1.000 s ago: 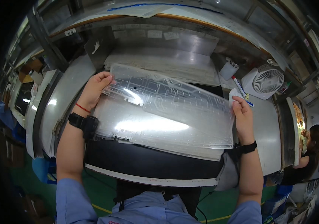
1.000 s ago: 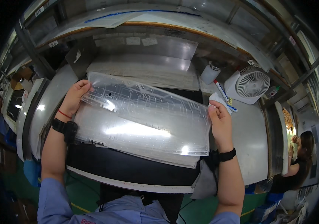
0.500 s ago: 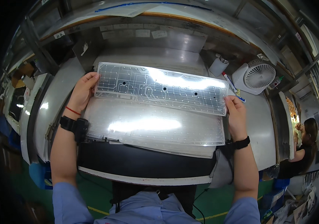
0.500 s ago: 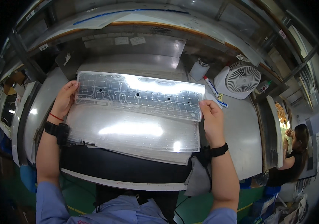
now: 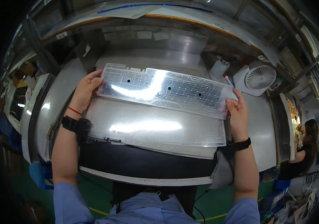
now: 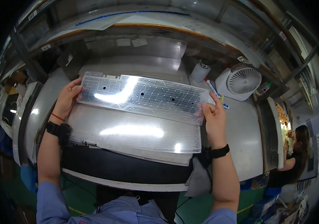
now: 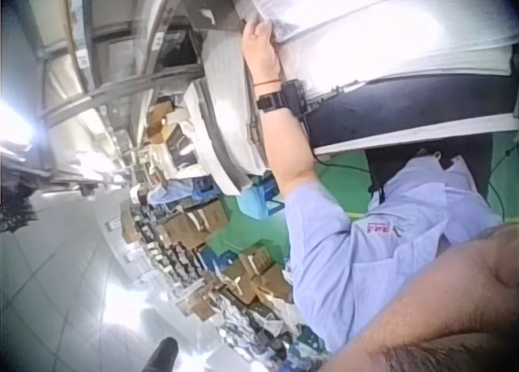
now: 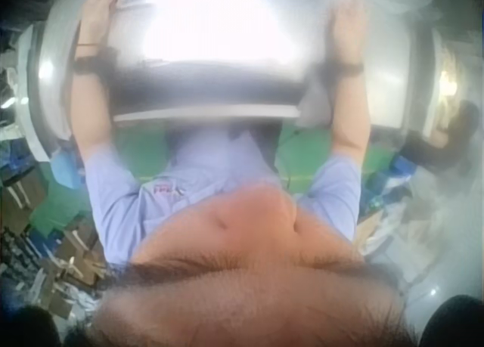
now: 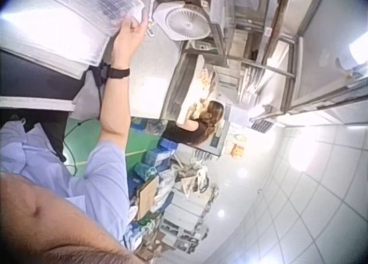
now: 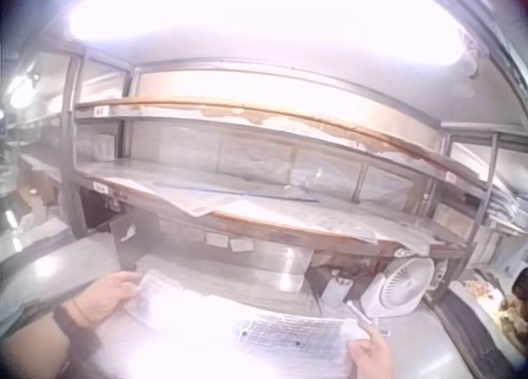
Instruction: The recorder is inspecting and peeling back layers of transparent plastic sheets at a factory assembly station.
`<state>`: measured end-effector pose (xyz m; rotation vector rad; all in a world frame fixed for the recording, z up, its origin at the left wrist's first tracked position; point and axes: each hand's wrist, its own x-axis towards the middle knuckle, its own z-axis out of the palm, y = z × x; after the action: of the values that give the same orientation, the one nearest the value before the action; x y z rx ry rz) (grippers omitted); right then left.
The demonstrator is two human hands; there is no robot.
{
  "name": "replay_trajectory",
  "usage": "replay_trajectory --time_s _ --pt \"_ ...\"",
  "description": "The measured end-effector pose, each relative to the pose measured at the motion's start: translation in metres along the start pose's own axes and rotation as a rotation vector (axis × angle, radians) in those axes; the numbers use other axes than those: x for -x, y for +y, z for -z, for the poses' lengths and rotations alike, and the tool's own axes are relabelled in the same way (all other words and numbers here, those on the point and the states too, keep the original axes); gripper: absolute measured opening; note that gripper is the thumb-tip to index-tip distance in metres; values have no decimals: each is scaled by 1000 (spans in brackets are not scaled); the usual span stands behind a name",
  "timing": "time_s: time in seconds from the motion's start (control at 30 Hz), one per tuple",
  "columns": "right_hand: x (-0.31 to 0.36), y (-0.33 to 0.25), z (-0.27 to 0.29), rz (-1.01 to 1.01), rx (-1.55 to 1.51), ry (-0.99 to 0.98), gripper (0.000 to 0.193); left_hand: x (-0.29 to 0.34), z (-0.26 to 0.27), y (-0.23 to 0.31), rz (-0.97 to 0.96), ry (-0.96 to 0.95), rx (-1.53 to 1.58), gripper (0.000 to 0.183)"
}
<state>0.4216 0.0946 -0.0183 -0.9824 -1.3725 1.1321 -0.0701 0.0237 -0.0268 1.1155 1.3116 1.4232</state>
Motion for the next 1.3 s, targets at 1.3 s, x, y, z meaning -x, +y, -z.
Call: replay_trajectory --time_s 1.3 --pt "-3 4 3 -37 45 24 34 -2 7 0 145 -26 -176 20"
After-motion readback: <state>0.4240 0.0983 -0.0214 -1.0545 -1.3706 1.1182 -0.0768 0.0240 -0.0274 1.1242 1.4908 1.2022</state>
